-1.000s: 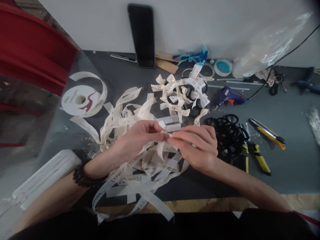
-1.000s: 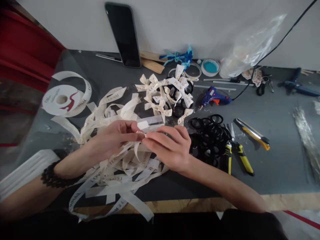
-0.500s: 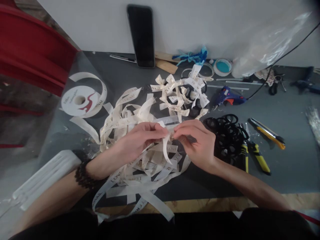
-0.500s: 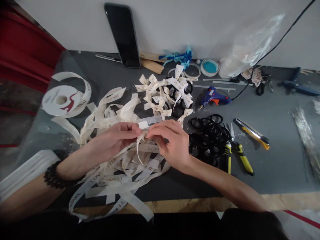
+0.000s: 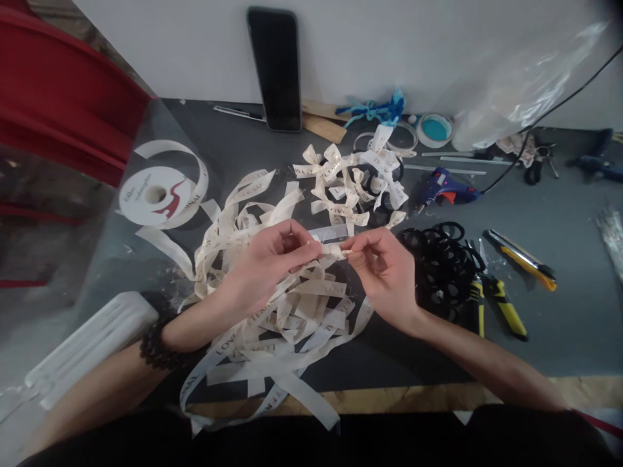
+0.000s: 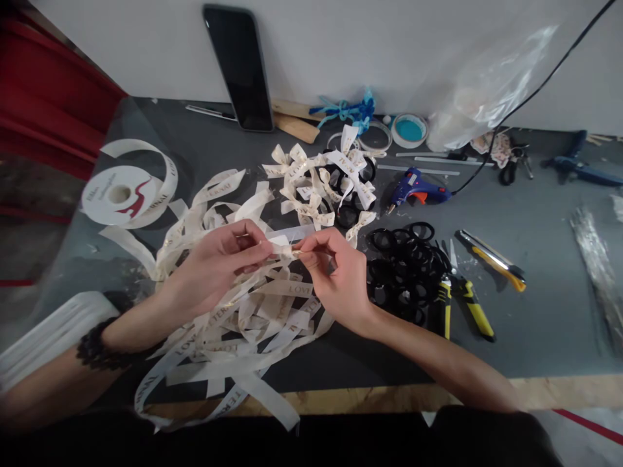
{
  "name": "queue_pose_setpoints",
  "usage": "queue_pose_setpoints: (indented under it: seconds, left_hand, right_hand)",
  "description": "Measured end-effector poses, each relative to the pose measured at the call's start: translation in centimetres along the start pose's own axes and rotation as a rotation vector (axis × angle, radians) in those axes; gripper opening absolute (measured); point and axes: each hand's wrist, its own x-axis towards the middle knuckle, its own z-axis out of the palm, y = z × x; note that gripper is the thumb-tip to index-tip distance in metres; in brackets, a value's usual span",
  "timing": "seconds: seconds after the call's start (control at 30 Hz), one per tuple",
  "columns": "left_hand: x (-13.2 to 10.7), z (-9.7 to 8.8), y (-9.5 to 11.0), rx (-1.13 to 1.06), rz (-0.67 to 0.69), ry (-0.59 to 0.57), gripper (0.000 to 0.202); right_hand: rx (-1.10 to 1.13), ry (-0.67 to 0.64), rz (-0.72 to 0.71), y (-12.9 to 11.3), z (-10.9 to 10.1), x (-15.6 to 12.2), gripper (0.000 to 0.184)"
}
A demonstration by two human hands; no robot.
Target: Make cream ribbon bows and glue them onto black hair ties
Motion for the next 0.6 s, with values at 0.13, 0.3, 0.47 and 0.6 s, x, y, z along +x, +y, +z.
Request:
queue_pose_setpoints:
  seconds: [0.13,0.3,0.47,0.6]
  left_hand:
    - [-0.2,0.1,0.3,0.288,0.186,0.067,0.023]
    - [-0.7,0.5,0.7,0.483,0.329,0.116,0.02]
    - [-0.6,0.6,0.0,0.327,0.249,0.081,0.044]
    - [-0.2,0.7,-0.9,0.231,0.122,-0.049,0.053]
  right_hand:
    - [0.029,0.023,0.09,-0.1,0.1,0.2,0.018]
    - [0.158,0.011,0.205,-0.3,0.2,0.7,0.023]
    - [0.153,0.007,0.209,0.0,0.5,0.4,0.024]
    - [0.08,0.016,0.168,-0.1,0.5,-0.1,0.018]
